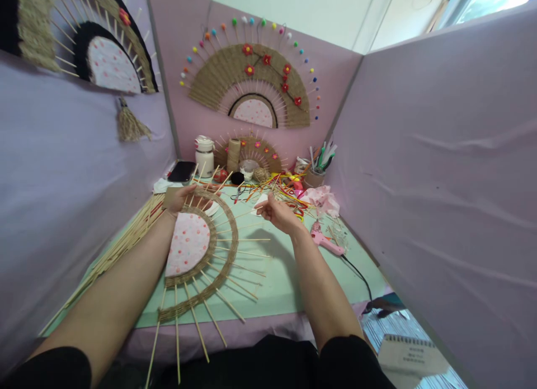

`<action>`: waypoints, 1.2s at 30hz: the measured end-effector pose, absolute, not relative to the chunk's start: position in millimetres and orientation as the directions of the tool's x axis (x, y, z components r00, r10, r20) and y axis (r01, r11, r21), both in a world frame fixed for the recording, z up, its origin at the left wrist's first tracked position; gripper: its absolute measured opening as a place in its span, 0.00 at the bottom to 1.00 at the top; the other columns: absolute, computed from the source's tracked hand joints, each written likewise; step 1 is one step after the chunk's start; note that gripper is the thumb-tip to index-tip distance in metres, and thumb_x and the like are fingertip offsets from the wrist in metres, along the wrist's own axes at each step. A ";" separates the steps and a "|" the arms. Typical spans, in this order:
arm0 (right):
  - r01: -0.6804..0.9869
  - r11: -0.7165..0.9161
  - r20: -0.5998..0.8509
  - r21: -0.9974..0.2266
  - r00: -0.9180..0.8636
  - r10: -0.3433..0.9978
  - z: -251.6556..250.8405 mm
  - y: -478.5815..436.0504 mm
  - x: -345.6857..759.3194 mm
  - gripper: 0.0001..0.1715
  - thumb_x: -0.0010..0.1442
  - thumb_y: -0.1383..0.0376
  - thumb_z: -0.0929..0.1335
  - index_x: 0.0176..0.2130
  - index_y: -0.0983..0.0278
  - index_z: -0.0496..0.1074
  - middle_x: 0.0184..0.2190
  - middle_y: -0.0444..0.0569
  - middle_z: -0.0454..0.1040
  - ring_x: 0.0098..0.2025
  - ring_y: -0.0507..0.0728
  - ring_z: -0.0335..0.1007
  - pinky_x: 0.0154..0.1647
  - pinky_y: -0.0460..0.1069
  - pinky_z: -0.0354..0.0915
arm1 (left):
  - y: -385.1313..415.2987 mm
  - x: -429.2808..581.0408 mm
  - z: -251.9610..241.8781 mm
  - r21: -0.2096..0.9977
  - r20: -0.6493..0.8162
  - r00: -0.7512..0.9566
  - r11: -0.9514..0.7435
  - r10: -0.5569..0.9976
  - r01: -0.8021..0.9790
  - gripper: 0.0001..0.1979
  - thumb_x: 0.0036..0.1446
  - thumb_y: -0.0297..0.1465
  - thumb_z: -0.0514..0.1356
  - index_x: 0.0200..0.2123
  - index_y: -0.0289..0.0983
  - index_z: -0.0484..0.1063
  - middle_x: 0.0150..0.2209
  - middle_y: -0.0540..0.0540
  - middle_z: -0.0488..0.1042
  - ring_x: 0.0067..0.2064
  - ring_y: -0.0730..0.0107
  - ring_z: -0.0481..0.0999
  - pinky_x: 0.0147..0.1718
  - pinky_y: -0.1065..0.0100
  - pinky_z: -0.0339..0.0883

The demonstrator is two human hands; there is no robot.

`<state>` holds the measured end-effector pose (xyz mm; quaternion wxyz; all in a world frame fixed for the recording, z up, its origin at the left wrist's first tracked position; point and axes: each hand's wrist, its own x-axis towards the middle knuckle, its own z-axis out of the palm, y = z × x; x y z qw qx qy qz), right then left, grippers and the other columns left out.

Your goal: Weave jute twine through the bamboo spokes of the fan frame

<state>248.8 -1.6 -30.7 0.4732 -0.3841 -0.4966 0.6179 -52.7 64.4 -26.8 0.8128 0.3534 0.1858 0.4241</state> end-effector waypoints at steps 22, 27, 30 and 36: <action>-0.086 -0.166 -0.114 -0.982 -0.431 0.895 -27.0 -5.7 247.2 0.33 0.55 0.42 0.65 0.38 0.68 0.76 0.25 0.48 0.73 0.28 0.50 0.67 0.30 0.45 0.61 | 53.4 -62.1 -15.5 0.646 0.115 0.507 0.324 0.854 -0.692 0.25 0.61 0.38 0.39 0.38 0.32 0.74 0.51 0.34 0.73 0.54 0.44 0.69 0.46 0.48 0.68; -0.010 -0.055 -0.050 -0.998 -0.270 0.961 -24.5 7.2 255.0 0.31 0.52 0.43 0.67 0.35 0.69 0.76 0.20 0.43 0.68 0.21 0.47 0.58 0.23 0.44 0.54 | 57.2 -64.5 -19.8 0.645 0.149 0.555 0.345 0.818 -0.682 0.22 0.61 0.38 0.44 0.40 0.33 0.74 0.55 0.35 0.70 0.55 0.44 0.69 0.48 0.49 0.67; -0.065 0.040 0.048 -0.997 -0.126 0.991 -17.5 16.8 255.0 0.28 0.49 0.44 0.70 0.33 0.68 0.75 0.19 0.41 0.66 0.20 0.46 0.56 0.21 0.44 0.52 | 60.2 -64.9 -22.4 0.633 0.129 0.555 0.363 0.822 -0.684 0.20 0.59 0.37 0.46 0.40 0.32 0.73 0.54 0.35 0.71 0.55 0.43 0.68 0.49 0.46 0.66; -0.140 0.222 0.217 -0.965 0.050 0.975 0.5 6.0 246.8 0.25 0.48 0.45 0.71 0.30 0.64 0.74 0.22 0.43 0.68 0.22 0.48 0.59 0.23 0.45 0.56 | 59.1 -65.4 -18.4 0.603 0.086 0.513 0.365 0.854 -0.709 0.18 0.57 0.35 0.48 0.40 0.32 0.74 0.51 0.34 0.73 0.56 0.44 0.69 0.49 0.46 0.66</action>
